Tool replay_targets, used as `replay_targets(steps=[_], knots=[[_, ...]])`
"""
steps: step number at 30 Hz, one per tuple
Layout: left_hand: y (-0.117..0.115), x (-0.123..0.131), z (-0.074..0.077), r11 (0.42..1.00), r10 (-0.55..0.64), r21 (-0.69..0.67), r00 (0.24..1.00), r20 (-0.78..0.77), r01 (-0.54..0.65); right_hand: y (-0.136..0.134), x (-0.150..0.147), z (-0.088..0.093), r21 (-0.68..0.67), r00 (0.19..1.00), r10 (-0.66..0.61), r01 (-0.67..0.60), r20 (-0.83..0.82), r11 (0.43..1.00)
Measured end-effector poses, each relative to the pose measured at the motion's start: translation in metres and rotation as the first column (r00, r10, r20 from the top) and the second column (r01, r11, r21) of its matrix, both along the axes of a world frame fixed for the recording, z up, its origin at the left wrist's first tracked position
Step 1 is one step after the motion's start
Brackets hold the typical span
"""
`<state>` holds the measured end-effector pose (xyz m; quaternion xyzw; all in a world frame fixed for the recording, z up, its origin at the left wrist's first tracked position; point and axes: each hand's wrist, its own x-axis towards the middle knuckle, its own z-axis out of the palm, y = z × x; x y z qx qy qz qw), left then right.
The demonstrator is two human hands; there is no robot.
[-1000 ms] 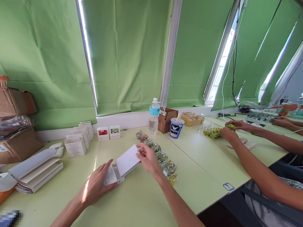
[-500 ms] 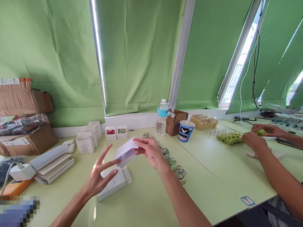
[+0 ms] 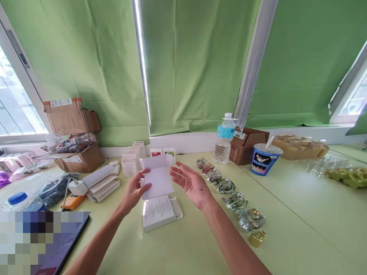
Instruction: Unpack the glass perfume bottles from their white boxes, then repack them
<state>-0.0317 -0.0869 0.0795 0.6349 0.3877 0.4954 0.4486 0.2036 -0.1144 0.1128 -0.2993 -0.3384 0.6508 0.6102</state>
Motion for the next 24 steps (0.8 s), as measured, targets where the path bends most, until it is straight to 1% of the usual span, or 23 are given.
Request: replay_targets(steps=[3, 5, 7, 11, 15, 18, 21, 24], knots=[[0.011, -0.024, -0.001, 0.986, 0.16, -0.042, 0.985, -0.069, -0.163, 0.002, 0.002, -0.016, -0.009, 0.994, 0.006, -0.005, 0.11, 1.0], [0.015, -0.044, -0.003, 0.971, 0.231, -0.039, 0.968, -0.101, -0.236, 0.002, 0.005, -0.025, -0.034, 0.979, 0.038, -0.032, 0.199, 0.999], [0.015, -0.063, -0.007, 0.954, 0.29, -0.035, 0.947, -0.136, -0.298, 0.0, 0.007, -0.028, -0.039, 0.961, 0.067, -0.058, 0.268, 0.998], [0.013, -0.096, -0.013, 0.908, 0.404, -0.036, 0.894, -0.191, -0.418, -0.006, 0.009, -0.021, 0.006, 0.941, 0.075, -0.081, 0.329, 0.997], [0.015, -0.118, -0.014, 0.856, 0.499, -0.03, 0.84, -0.212, -0.516, -0.012, 0.01, -0.015, 0.044, 0.934, 0.065, -0.086, 0.352, 0.995], [0.023, -0.13, -0.01, 0.829, 0.544, -0.012, 0.811, -0.214, -0.559, -0.016, 0.012, -0.013, 0.051, 0.926, 0.06, -0.085, 0.373, 0.995], [0.034, -0.14, -0.006, 0.818, 0.564, 0.003, 0.799, -0.209, -0.576, -0.02, 0.011, -0.011, 0.058, 0.923, 0.061, -0.09, 0.381, 0.994], [0.044, -0.149, -0.006, 0.797, 0.593, 0.004, 0.781, -0.198, -0.604, -0.023, 0.01, -0.01, 0.066, 0.915, 0.059, -0.093, 0.399, 0.993]])
